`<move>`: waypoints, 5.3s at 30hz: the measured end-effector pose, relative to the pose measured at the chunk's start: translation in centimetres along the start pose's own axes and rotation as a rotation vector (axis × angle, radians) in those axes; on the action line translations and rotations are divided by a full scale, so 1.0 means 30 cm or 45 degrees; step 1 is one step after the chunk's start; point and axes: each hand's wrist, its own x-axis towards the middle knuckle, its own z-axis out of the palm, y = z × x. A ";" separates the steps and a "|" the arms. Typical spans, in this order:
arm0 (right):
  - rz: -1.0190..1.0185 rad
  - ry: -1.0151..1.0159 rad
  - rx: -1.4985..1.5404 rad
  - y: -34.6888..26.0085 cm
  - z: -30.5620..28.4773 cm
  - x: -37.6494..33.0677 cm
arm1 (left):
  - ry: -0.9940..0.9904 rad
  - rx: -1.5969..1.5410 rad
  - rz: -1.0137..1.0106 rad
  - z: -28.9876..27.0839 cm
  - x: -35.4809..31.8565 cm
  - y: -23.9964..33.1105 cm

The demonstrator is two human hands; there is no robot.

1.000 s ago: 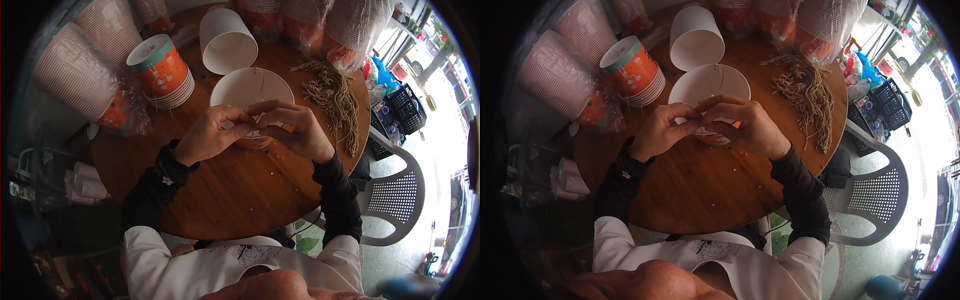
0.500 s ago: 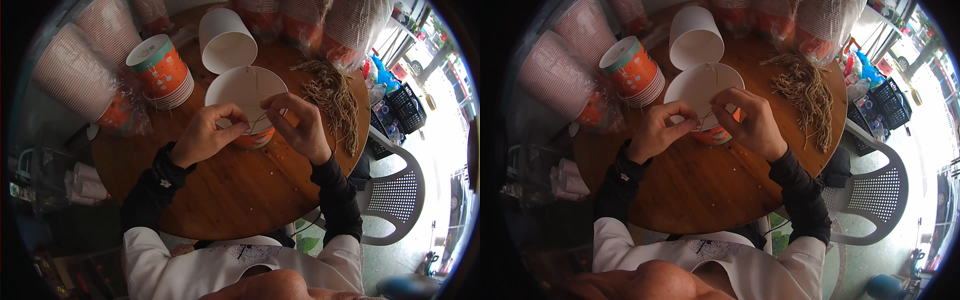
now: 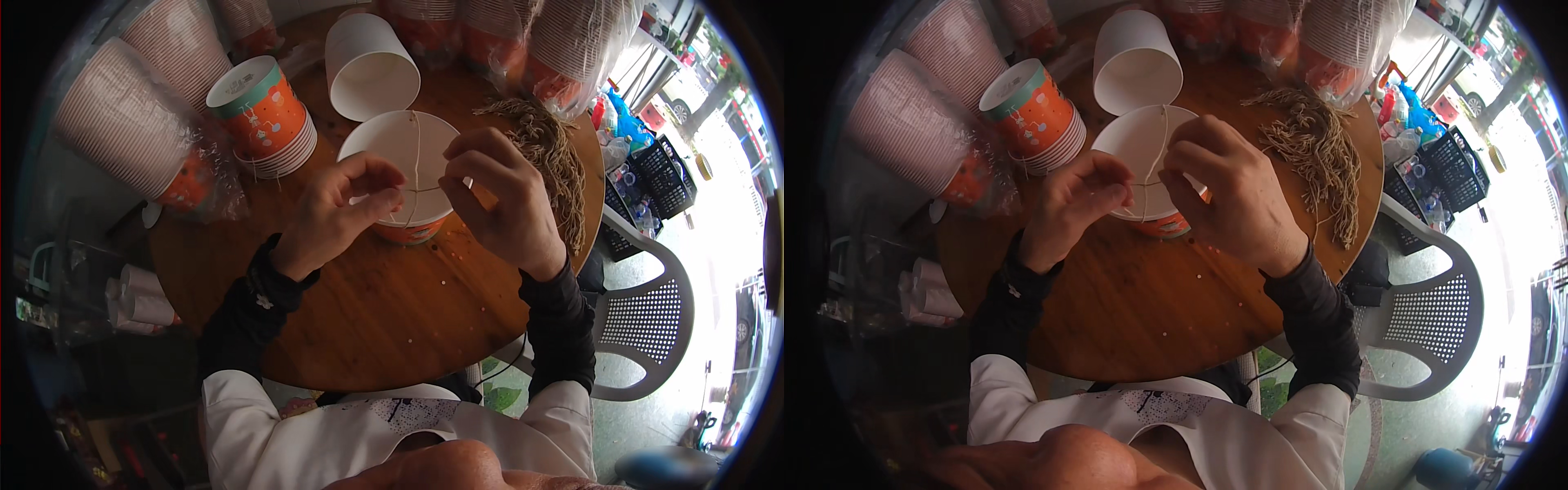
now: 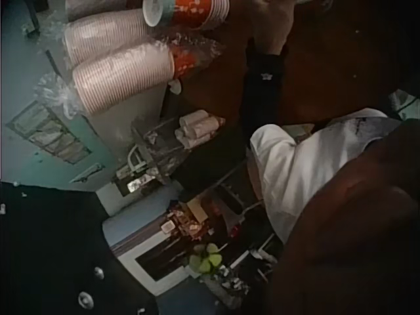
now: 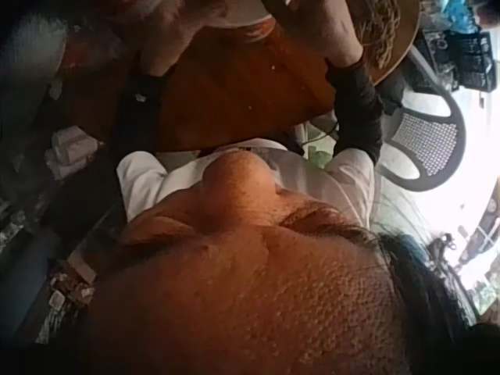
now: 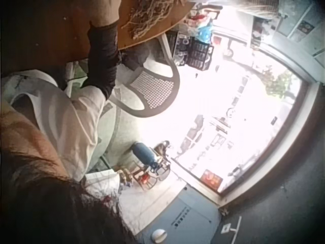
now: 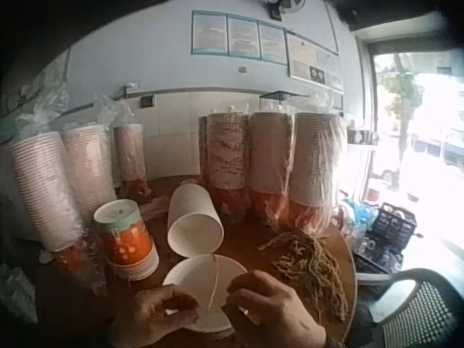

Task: Threading rope handles through pre-punched holes in paper bowls to assemble them.

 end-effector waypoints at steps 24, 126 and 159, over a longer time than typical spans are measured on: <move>0.332 0.044 0.201 -0.052 0.144 -0.006 | 0.143 -0.351 0.024 0.065 -0.016 -0.057; 0.239 -0.018 0.055 -0.014 0.125 -0.066 | 0.270 0.911 0.696 0.057 0.011 -0.089; 0.209 0.106 -0.437 0.186 0.075 -0.296 | 0.208 1.136 0.725 0.039 -0.061 -0.138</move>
